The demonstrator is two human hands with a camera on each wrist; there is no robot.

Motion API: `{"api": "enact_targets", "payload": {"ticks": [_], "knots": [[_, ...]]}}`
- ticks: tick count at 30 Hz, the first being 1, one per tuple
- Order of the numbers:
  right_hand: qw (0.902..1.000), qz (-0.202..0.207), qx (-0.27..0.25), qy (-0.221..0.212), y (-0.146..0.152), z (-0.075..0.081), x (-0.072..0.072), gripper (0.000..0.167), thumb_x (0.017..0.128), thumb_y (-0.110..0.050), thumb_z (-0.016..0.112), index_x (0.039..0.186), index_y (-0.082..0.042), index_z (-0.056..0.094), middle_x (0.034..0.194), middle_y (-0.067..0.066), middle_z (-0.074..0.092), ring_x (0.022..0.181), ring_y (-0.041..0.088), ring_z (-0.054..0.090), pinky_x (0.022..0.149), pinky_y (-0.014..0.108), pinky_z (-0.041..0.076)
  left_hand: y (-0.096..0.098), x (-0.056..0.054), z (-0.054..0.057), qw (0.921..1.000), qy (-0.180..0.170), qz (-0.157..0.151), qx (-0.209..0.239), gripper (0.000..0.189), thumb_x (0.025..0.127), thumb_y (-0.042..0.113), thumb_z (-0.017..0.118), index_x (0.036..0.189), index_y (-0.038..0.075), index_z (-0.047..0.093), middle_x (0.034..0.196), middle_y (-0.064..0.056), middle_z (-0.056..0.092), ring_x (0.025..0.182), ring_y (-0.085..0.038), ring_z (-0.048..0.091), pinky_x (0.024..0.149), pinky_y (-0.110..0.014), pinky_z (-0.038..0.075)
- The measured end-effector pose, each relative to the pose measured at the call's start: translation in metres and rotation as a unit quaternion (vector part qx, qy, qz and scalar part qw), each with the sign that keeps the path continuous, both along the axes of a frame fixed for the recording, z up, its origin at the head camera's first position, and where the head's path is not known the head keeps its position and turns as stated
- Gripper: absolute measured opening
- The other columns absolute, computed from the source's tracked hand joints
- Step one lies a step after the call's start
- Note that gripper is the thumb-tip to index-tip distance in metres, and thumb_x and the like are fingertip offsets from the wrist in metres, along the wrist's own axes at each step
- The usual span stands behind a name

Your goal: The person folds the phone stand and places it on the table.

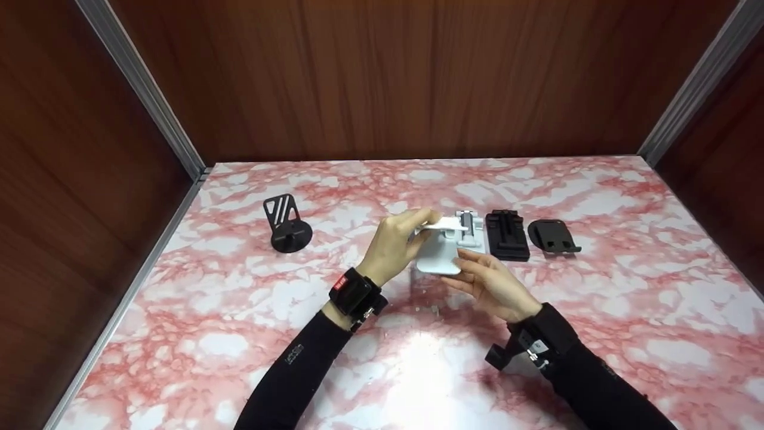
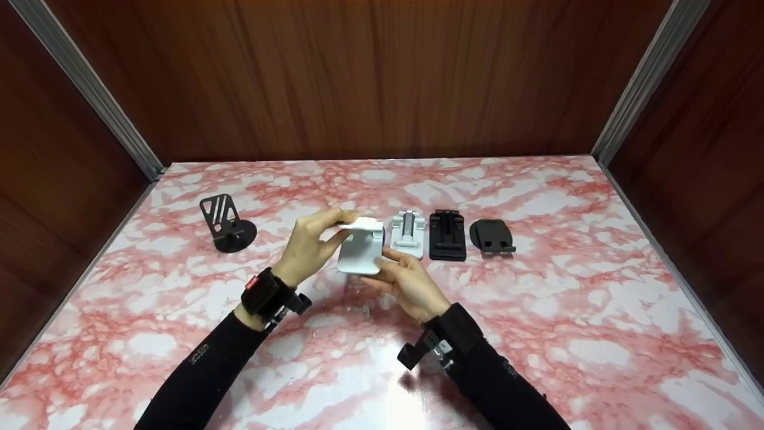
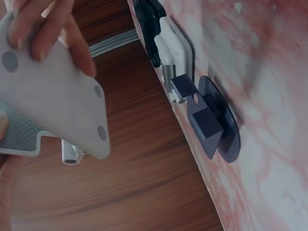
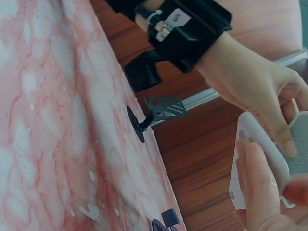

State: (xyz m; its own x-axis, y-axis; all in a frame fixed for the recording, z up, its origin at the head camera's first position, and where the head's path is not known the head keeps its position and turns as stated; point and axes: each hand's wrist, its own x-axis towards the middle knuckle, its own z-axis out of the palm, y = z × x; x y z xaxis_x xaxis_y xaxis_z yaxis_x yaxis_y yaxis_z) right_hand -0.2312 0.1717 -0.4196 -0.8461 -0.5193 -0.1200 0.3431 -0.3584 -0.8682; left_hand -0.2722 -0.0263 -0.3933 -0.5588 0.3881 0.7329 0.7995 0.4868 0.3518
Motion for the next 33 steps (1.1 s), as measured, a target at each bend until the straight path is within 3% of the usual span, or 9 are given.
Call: {"api": "enact_targets", "payload": {"ticks": [3,8,13,18,22,25,28,32,33], "knots": [[0.9998,-0.010,-0.013,-0.012,0.003,0.002,-0.001,0.052,0.102,-0.026,0.029,0.141,0.006,0.014,0.113,0.007,0.059,0.102,0.018,0.063,0.097,0.029,0.047,0.000,0.000,-0.002,0.9999,0.013,-0.003,-0.011,0.018,0.079,0.001,0.067,0.095,0.008,0.064,0.094,-0.006,0.071,0.089,-0.017,0.067,0.080,-0.020,0.055],[0.9998,0.004,-0.022,-0.002,0.006,0.002,-0.002,0.071,0.098,-0.050,0.017,0.141,0.006,0.013,0.115,0.008,0.060,0.104,0.016,0.062,0.097,0.026,0.048,0.001,0.004,-0.008,0.9988,0.035,-0.010,-0.031,0.027,0.076,-0.005,0.064,0.101,0.008,0.065,0.098,-0.007,0.071,0.090,-0.018,0.068,0.082,-0.021,0.055],[0.9997,0.003,-0.021,0.012,0.006,0.000,-0.003,0.047,0.101,-0.037,0.025,0.134,-0.003,0.031,0.115,0.006,0.063,0.106,0.015,0.062,0.096,0.026,0.049,0.002,0.005,-0.012,0.9978,0.042,-0.027,-0.045,0.031,0.076,-0.006,0.063,0.103,0.009,0.064,0.104,-0.007,0.070,0.093,-0.018,0.067,0.083,-0.019,0.054],[0.9997,-0.007,-0.017,0.013,0.005,-0.003,-0.005,0.032,0.102,-0.027,0.031,0.125,-0.008,0.042,0.111,0.005,0.065,0.102,0.014,0.063,0.095,0.027,0.050,-0.001,0.007,-0.016,0.9965,-0.036,-0.074,-0.018,0.032,0.082,0.018,0.068,0.112,0.011,0.060,0.116,-0.007,0.065,0.101,-0.015,0.064,0.088,-0.017,0.050],[0.9997,-0.015,-0.014,0.015,0.006,-0.006,-0.007,0.029,0.101,-0.025,0.036,0.122,-0.007,0.046,0.108,0.006,0.066,0.099,0.016,0.064,0.091,0.027,0.052,-0.002,0.011,-0.018,0.9914,-0.117,-0.053,0.027,0.046,0.091,0.037,0.053,0.129,0.012,0.050,0.134,-0.007,0.054,0.124,-0.017,0.049,0.107,-0.032,0.039],[0.9993,-0.018,-0.025,0.019,0.005,-0.007,-0.008,0.026,0.100,-0.022,0.039,0.117,-0.006,0.050,0.106,0.007,0.066,0.097,0.017,0.065,0.087,0.027,0.054,-0.004,0.016,-0.018,0.9779,-0.203,-0.016,0.046,0.057,0.095,0.046,0.039,0.142,0.014,0.035,0.148,-0.007,0.036,0.138,-0.021,0.031,0.115,-0.044,0.024],[0.9990,-0.018,-0.032,0.026,0.005,-0.007,-0.008,0.025,0.099,-0.021,0.041,0.114,-0.005,0.053,0.105,0.007,0.067,0.095,0.017,0.065,0.084,0.027,0.055,-0.006,0.018,-0.018,0.9546,-0.291,0.007,0.065,0.062,0.096,0.049,0.035,0.147,0.016,0.022,0.153,-0.006,0.024,0.141,-0.022,0.024,0.116,-0.046,0.019],[0.9989,-0.016,-0.027,0.035,0.005,-0.006,-0.007,0.025,0.099,-0.021,0.041,0.114,-0.004,0.052,0.105,0.008,0.067,0.096,0.018,0.066,0.083,0.027,0.055,-0.011,0.020,-0.019,0.9222,-0.373,-0.005,0.103,0.063,0.096,0.040,0.043,0.148,0.015,0.019,0.148,-0.007,0.035,0.130,-0.022,0.042,0.107,-0.038,0.038],[0.9990,-0.016,-0.023,0.036,0.005,-0.005,-0.007,0.025,0.099,-0.020,0.040,0.114,-0.004,0.052,0.106,0.008,0.067,0.096,0.018,0.066,0.084,0.027,0.055,-0.012,0.020,-0.019,0.9107,-0.397,-0.017,0.115,0.065,0.095,0.039,0.046,0.148,0.014,0.018,0.145,-0.007,0.038,0.126,-0.022,0.046,0.104,-0.036,0.043]]}}
